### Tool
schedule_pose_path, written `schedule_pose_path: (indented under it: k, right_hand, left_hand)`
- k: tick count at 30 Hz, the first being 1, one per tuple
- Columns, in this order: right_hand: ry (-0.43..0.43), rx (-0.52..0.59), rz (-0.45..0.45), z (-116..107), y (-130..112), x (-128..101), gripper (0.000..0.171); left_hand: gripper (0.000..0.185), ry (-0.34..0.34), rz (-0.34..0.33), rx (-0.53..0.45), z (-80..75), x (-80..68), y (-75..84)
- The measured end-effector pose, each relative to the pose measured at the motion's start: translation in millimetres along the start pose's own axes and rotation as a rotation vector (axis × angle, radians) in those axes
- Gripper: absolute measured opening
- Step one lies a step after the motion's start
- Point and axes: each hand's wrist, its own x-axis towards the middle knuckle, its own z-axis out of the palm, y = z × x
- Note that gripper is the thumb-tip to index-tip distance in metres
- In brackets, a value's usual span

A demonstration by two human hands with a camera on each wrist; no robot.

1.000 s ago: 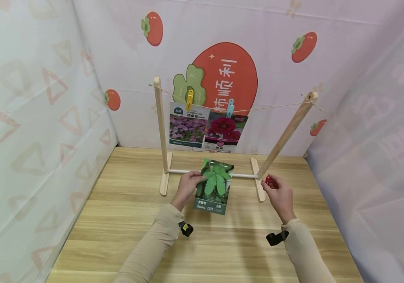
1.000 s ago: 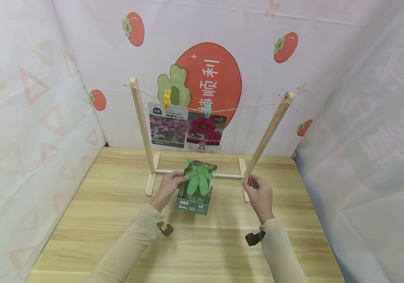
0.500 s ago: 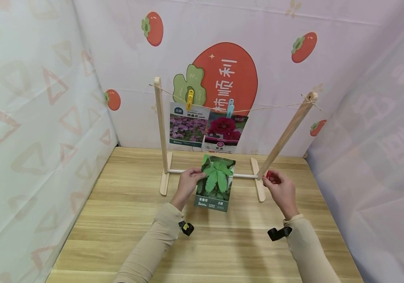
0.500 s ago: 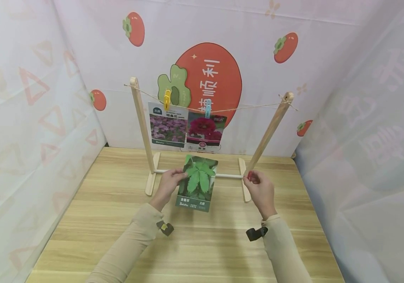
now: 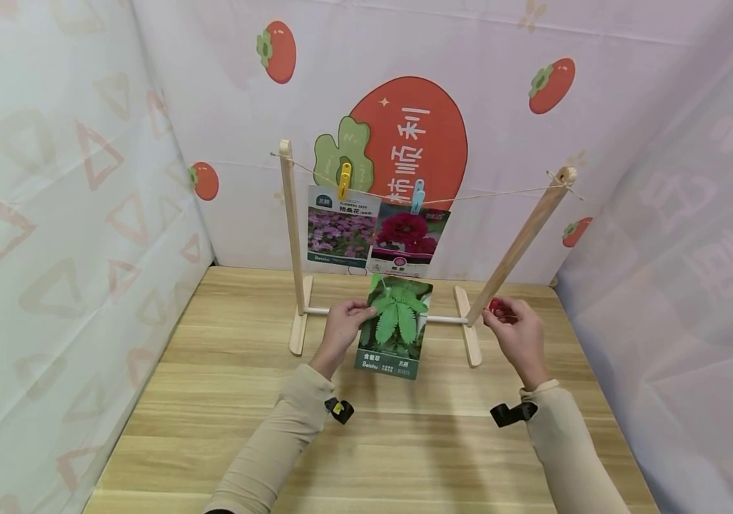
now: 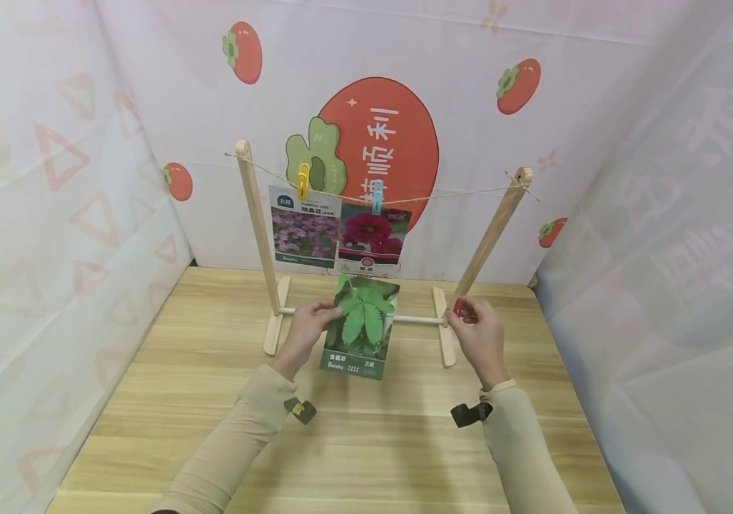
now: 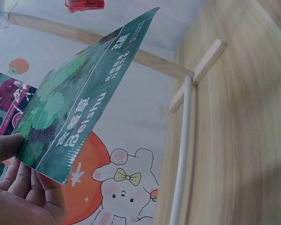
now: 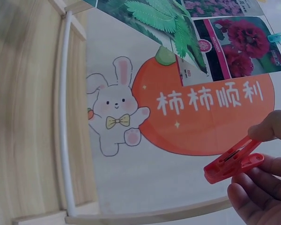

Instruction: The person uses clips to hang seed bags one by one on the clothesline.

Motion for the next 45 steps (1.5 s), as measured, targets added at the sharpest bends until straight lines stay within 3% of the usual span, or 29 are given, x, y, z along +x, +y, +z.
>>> schedule_pose_path:
  k: [10, 23, 38, 45]
  right_hand:
    - [-0.01, 0.0, -0.043, -3.7, -5.9, 10.3, 0.026]
    - [0.009, 0.022, -0.05, -10.8, -15.1, 20.9, 0.025]
    - [0.042, 0.036, -0.117, -19.7, -30.3, 41.3, 0.026]
    - [0.035, 0.066, -0.098, -23.1, -42.4, 52.3, 0.03]
  left_hand:
    - [0.026, -0.017, 0.071, 0.01, 1.0, 1.3, 16.0]
    - [0.024, -0.024, 0.069, -0.01, 3.7, 4.7, 30.9]
    - [0.028, -0.028, 0.131, -0.028, 10.5, 7.7, 47.8]
    - [0.029, -0.028, 0.14, -0.028, 15.7, 7.2, 57.9]
